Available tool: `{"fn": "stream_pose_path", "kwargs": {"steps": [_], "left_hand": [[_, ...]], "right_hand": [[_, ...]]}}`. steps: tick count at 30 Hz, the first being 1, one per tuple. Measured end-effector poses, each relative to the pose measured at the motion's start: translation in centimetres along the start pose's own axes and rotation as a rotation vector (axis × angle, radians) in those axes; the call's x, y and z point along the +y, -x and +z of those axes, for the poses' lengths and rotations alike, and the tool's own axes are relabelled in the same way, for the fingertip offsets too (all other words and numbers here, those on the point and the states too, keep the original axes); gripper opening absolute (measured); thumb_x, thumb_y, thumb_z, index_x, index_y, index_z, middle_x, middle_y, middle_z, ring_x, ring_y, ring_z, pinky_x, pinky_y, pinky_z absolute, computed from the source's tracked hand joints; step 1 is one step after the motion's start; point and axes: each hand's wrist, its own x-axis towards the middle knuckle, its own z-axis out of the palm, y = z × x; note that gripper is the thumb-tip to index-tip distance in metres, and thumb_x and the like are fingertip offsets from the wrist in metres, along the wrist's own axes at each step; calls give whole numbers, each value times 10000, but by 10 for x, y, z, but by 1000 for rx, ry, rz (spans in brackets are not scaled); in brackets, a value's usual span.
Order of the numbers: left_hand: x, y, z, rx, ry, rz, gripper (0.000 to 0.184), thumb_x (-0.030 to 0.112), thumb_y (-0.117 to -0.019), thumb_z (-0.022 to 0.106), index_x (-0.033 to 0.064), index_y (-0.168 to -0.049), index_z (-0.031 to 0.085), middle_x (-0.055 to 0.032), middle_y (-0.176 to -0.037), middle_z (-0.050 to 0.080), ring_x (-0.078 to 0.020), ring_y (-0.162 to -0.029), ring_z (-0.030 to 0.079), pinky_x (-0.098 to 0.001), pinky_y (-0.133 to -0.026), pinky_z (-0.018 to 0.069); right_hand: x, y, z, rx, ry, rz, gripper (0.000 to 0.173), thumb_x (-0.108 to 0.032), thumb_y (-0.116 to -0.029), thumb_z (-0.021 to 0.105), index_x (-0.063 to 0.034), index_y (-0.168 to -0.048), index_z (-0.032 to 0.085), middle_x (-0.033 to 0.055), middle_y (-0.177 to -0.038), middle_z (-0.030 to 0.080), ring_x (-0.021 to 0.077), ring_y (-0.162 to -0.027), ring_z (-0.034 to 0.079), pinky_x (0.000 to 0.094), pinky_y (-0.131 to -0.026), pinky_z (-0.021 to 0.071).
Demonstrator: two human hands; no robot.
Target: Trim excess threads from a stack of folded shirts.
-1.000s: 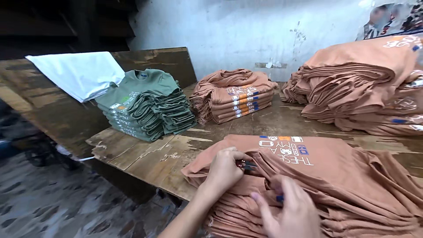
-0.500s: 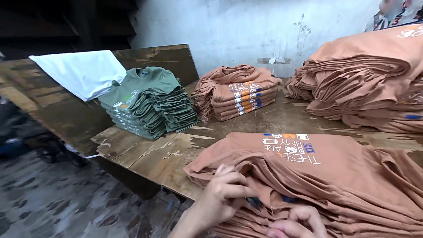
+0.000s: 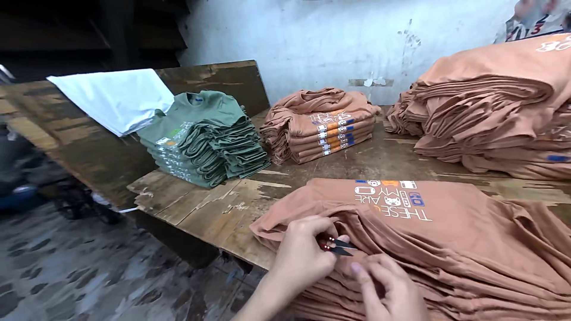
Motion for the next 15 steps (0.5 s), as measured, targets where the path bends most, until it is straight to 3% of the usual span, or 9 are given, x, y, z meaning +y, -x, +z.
{"fn": "stream_pose_path", "kwargs": {"steps": [1,3,4,6,8,10,11,13,15], "left_hand": [[10,-4,-2,-101,-53,-119,198,371,-859,723,205,-750,724,97,-712,653,-30,-656,601,-284,-596,507],[23,-13,-4,-408,-37,-285,317,447,-883,729,144,-793,738,9,-718,652,-138,-679,618,-421,-648,519],[22,-14,-1,-484,28,-301,337,462,-885,735,134,-808,735,1,-720,649,-140,-674,613,-419,-647,513],[13,-9,6,-446,221,-262,234,376,-900,750,145,-863,761,45,-758,686,-67,-676,630,-314,-649,535],[7,-3,8,-357,362,-213,128,265,-924,748,142,-942,776,60,-830,739,-32,-718,686,-256,-684,595],[8,2,8,-269,304,-184,116,219,-880,785,168,-982,766,76,-861,740,-25,-742,684,-252,-696,590],[12,4,6,-217,193,-150,200,208,-830,804,206,-1024,756,101,-905,737,-14,-793,684,-254,-737,593],[18,6,3,-112,-72,14,323,318,-803,814,251,-1111,747,96,-1029,704,-53,-965,669,-323,-889,578],[25,5,2,-53,-215,204,238,329,-824,802,248,-1047,779,53,-1020,715,-136,-1012,680,-413,-915,565]], "right_hand": [[1,0,7,51,30,-76,188,-275,-941,710,-125,-865,794,25,-994,731,144,-916,688,334,-791,587],[8,5,18,230,103,-286,93,-184,-873,738,-130,-832,801,49,-982,722,190,-970,659,339,-874,547],[13,8,23,308,136,-369,79,-159,-857,737,-117,-817,791,72,-961,710,201,-965,649,344,-896,525],[21,13,32,394,57,-407,62,-116,-868,758,-73,-842,794,86,-955,684,130,-972,654,239,-926,542],[20,12,29,395,-149,-301,52,-92,-887,768,-55,-867,797,73,-989,649,33,-956,631,129,-863,539],[19,10,20,378,-317,-163,38,-64,-884,767,-45,-862,791,74,-1030,644,22,-927,647,133,-789,574],[18,9,17,372,-385,-98,31,-37,-881,753,-24,-862,773,88,-1045,629,32,-882,658,147,-739,596],[16,9,14,373,-512,-21,27,24,-894,711,33,-871,721,121,-1063,595,52,-705,665,189,-594,625],[16,10,14,382,-579,-7,23,41,-905,688,41,-886,702,109,-1069,580,48,-650,645,194,-562,620]]}}
